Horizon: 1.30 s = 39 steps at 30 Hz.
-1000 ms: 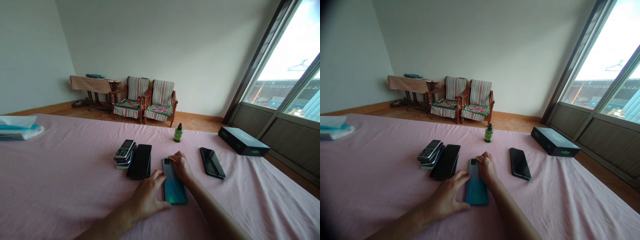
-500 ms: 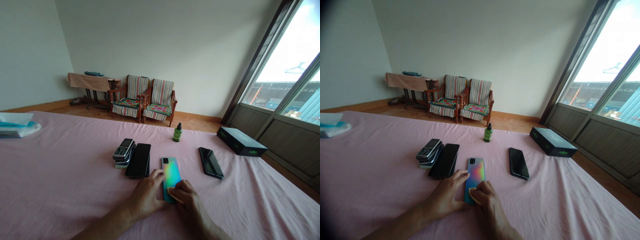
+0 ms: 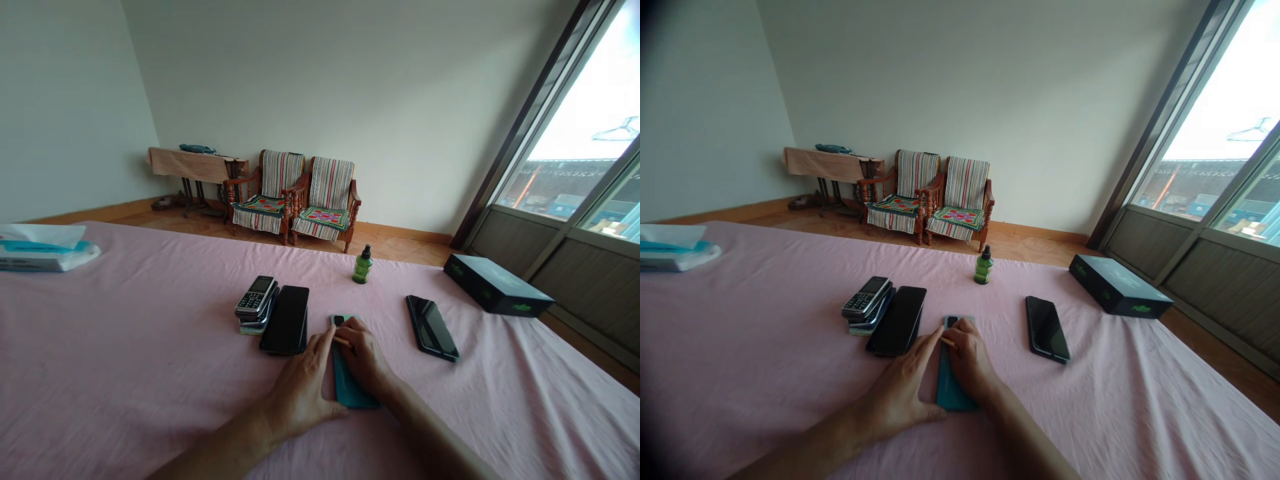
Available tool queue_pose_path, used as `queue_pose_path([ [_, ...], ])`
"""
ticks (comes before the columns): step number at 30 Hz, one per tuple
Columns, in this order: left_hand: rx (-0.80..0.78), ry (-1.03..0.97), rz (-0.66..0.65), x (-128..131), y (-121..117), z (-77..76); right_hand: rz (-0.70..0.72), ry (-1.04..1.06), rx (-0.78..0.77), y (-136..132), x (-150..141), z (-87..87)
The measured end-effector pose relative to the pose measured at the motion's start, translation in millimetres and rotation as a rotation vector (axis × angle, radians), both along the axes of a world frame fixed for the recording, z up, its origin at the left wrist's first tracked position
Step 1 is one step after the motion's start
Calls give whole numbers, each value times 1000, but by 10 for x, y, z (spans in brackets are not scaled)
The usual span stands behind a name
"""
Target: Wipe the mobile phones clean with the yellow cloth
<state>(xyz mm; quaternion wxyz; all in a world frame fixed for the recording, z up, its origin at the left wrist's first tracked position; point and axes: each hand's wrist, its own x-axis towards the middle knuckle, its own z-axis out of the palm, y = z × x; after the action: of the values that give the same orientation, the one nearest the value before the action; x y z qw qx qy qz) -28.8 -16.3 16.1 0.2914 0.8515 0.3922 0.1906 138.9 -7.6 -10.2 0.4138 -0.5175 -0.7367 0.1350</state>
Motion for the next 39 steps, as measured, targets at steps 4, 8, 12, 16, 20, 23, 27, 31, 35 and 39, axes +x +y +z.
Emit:
queue_pose_path([
  [4,-6,-17,-39,-22,20,14,68,12,-52,-413,-17,8],
  [8,11,-5,-72,-33,47,14,137,-6,-145,-777,7,38],
  [12,45,-6,-93,-44,68,-23,155,-27,-175,-933,144,60],
  [16,70,-21,-107,-59,83,-54,159,-101,-145,-961,253,111],
  [20,64,-41,-138,-67,95,-44,193,-134,-118,-940,198,206],
  [23,52,-61,-167,-71,105,-24,241,-158,-103,-894,94,258],
  [27,27,-60,-188,-79,123,1,278,-205,-85,-862,17,265],
  [31,8,-37,-184,-88,137,16,264,-172,-90,-925,125,205],
  [35,-4,-16,-165,-97,138,18,161,-166,-118,-1020,392,109],
  [39,-12,-17,-156,-90,131,9,47,-101,-158,-1037,574,90],
])
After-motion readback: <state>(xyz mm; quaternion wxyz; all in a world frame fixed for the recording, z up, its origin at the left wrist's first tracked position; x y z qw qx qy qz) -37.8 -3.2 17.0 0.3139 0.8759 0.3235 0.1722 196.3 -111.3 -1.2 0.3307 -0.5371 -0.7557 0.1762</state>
